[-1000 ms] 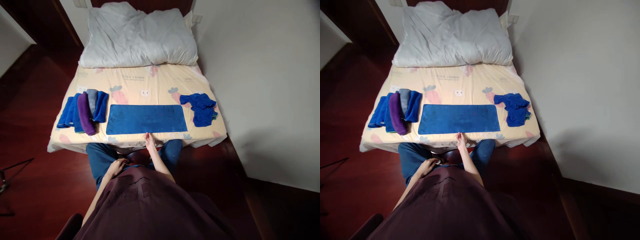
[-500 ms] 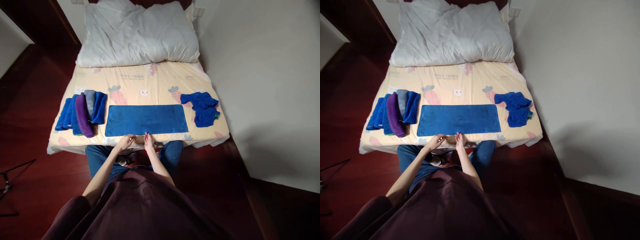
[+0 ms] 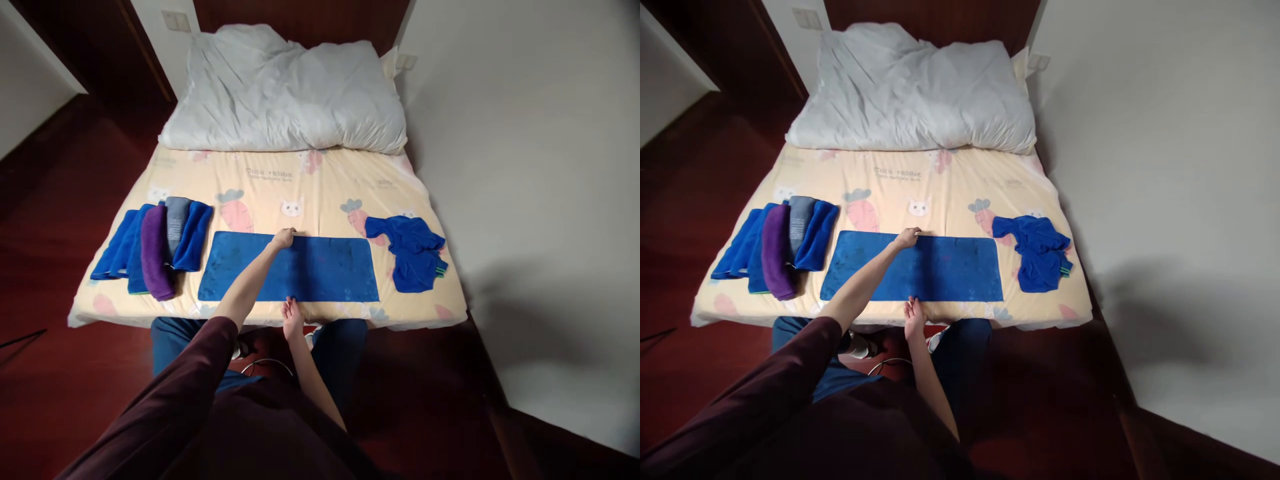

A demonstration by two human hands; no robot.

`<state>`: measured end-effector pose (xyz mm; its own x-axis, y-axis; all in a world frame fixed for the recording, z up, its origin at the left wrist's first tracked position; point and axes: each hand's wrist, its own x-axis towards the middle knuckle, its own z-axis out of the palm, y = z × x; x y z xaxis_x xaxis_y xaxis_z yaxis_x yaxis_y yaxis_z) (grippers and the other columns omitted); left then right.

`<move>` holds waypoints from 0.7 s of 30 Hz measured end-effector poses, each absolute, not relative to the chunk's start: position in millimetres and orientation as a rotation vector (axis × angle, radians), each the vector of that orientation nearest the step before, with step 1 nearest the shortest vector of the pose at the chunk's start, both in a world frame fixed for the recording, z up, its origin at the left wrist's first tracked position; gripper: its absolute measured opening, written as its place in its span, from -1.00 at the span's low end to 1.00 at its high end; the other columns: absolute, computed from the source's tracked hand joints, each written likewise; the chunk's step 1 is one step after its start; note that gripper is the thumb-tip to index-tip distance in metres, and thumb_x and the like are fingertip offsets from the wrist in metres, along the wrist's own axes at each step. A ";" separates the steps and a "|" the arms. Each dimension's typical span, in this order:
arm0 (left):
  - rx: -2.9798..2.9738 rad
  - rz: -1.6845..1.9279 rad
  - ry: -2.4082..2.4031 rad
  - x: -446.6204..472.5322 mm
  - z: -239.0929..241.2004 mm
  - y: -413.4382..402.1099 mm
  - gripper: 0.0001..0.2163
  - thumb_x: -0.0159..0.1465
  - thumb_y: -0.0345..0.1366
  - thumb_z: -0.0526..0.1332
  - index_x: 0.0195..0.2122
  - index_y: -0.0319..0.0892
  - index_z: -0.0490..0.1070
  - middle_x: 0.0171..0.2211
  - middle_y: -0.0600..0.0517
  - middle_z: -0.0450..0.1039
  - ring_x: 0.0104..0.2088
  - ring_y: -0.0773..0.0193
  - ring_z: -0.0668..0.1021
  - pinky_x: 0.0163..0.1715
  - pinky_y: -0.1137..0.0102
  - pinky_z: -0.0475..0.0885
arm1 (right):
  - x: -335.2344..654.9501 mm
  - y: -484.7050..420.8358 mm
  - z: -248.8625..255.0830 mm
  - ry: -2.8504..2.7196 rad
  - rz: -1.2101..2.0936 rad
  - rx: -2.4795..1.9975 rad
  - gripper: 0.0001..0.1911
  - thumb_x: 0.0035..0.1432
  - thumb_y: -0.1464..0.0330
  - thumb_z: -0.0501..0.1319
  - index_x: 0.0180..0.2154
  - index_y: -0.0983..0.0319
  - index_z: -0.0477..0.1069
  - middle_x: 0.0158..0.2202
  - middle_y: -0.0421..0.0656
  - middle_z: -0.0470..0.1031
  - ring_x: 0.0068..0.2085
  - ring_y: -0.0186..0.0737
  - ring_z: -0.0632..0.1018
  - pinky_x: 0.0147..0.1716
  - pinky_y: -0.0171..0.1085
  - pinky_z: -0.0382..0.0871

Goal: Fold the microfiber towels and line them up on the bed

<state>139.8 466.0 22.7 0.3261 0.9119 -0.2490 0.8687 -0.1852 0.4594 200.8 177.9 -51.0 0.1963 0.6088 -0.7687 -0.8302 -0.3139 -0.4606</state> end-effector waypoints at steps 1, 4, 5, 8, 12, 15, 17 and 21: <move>2.054 0.099 1.575 142.2 18.1 469.2 -0.56 0.29 -0.49 0.11 0.21 -0.26 0.41 0.11 -0.23 0.52 0.16 0.05 0.52 0.19 0.29 0.38 | 201.0 177.7 -50.8 0.245 1.473 -1.221 -0.86 0.25 0.28 0.27 -0.18 0.17 0.51 0.00 -0.06 0.62 -0.03 -0.24 0.63 0.05 -0.23 0.52; 2.007 0.072 1.610 146.9 6.7 472.8 -0.59 0.31 -0.48 0.11 0.19 -0.26 0.41 0.14 -0.27 0.46 0.15 0.03 0.52 0.16 0.27 0.39 | 201.1 177.4 -50.0 0.223 1.490 -1.240 -0.82 0.25 0.26 0.26 -0.14 0.17 0.51 0.04 -0.04 0.60 0.00 -0.22 0.62 0.06 -0.21 0.52; 1.997 0.067 1.620 148.0 4.2 473.0 -0.61 0.32 -0.47 0.10 0.17 -0.25 0.42 0.16 -0.27 0.44 0.15 0.03 0.52 0.16 0.27 0.39 | 200.8 177.4 -49.7 0.218 1.486 -1.246 -0.81 0.25 0.25 0.26 -0.14 0.18 0.51 0.06 -0.03 0.59 0.01 -0.21 0.61 0.07 -0.20 0.52; 1.974 0.046 1.645 151.2 0.4 474.3 -0.69 0.35 -0.41 0.11 0.09 -0.20 0.46 0.15 -0.24 0.40 0.13 0.04 0.53 0.14 0.27 0.40 | 199.2 178.7 -48.8 0.217 1.469 -1.269 -0.79 0.28 0.23 0.23 -0.13 0.18 0.52 0.10 -0.01 0.57 0.03 -0.21 0.60 0.07 -0.20 0.52; 1.950 0.010 1.669 156.0 -0.4 479.3 -0.77 0.35 -0.33 0.17 0.00 -0.16 0.49 0.09 -0.20 0.42 0.11 -0.03 0.53 0.13 0.18 0.40 | 196.7 181.9 -47.1 0.272 1.455 -1.296 -0.80 0.27 0.26 0.23 -0.11 0.17 0.52 0.13 -0.03 0.55 0.03 -0.23 0.60 0.06 -0.22 0.52; 1.935 0.019 1.682 157.9 -0.2 484.6 -0.79 0.35 -0.32 0.19 -0.02 -0.17 0.49 0.05 -0.22 0.46 0.12 -0.05 0.52 0.13 0.15 0.39 | 196.2 182.6 -46.1 0.311 1.433 -1.299 -0.81 0.25 0.28 0.24 -0.11 0.18 0.51 0.13 -0.03 0.55 0.00 -0.25 0.62 0.05 -0.25 0.53; 1.923 0.044 1.690 157.4 0.2 487.9 -0.78 0.37 -0.32 0.17 0.01 -0.18 0.48 0.03 -0.25 0.48 0.10 -0.05 0.54 0.11 0.16 0.41 | 196.3 182.0 -46.3 0.304 1.426 -1.293 -0.79 0.25 0.27 0.25 -0.10 0.18 0.51 0.12 -0.03 0.56 -0.02 -0.25 0.62 0.04 -0.24 0.54; 1.910 0.112 1.677 152.9 0.7 491.8 -0.73 0.39 -0.30 0.14 0.07 -0.19 0.44 -0.01 -0.25 0.52 0.03 0.02 0.58 0.03 0.23 0.45 | 196.0 181.6 -48.5 0.264 1.409 -1.318 -0.77 0.22 0.25 0.27 -0.10 0.17 0.51 0.05 -0.02 0.59 -0.02 -0.22 0.62 0.02 -0.22 0.55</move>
